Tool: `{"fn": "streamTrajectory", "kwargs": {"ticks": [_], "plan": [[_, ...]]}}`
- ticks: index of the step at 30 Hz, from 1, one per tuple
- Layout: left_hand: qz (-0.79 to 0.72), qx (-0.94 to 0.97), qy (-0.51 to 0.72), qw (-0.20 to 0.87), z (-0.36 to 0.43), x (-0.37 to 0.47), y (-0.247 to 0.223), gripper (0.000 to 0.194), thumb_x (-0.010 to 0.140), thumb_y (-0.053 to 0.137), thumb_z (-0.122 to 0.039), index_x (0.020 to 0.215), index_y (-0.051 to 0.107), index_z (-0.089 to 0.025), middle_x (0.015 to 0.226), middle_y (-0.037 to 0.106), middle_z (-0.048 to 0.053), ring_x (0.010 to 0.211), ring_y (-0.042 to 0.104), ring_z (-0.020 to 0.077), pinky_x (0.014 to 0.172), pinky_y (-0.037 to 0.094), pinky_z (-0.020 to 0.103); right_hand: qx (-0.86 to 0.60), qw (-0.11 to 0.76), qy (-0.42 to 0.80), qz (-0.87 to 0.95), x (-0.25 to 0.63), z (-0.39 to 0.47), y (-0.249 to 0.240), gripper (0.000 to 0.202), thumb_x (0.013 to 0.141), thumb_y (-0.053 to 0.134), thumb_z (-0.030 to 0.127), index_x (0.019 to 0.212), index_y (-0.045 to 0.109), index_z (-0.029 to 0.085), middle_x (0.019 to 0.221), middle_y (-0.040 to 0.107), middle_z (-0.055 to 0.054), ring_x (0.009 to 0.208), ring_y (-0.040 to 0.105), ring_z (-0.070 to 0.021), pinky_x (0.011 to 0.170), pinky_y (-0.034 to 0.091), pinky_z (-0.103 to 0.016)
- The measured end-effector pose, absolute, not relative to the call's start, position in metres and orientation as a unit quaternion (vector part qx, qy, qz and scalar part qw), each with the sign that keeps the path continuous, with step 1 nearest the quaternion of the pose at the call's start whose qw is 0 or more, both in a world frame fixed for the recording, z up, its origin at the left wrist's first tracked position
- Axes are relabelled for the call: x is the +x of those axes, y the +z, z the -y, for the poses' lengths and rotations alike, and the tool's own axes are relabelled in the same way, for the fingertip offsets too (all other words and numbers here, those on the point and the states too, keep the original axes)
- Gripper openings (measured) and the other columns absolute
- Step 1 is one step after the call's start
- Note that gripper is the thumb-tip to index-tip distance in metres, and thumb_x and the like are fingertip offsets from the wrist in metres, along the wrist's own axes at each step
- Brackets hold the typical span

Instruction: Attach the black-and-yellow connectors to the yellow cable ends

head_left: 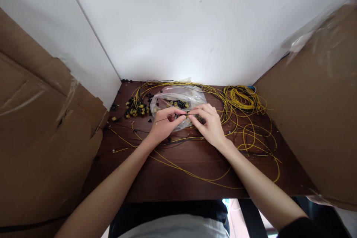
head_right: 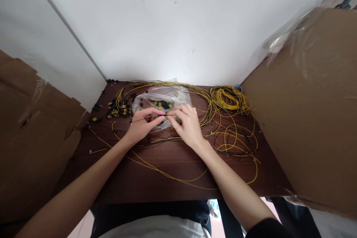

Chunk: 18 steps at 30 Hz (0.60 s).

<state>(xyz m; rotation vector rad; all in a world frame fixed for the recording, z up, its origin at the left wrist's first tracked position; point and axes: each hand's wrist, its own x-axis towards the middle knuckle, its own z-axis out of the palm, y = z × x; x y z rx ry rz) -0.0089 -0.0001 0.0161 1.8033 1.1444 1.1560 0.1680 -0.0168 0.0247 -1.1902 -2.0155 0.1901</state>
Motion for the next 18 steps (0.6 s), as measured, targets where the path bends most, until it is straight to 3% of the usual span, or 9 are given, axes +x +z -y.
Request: {"fn": "streamTrajectory", "kwargs": {"ticks": [18], "plan": [[-0.419,0.71,0.446,0.349,0.001,-0.0107,0.0159,0.019,0.076,0.064,-0.029,0.085,0.071,-0.014,0.052,0.043,-0.004,0.049,0.036,0.0081,0.05,0.028,0.022,-0.533,0.402,0.079,0.74,0.1704,0.0143,0.0244,0.013,0.082,0.056,0.027,0.075,0.064,0.021,0.081,0.067,-0.003,0.079,0.056,-0.0212,0.076,0.04,-0.036]]}}
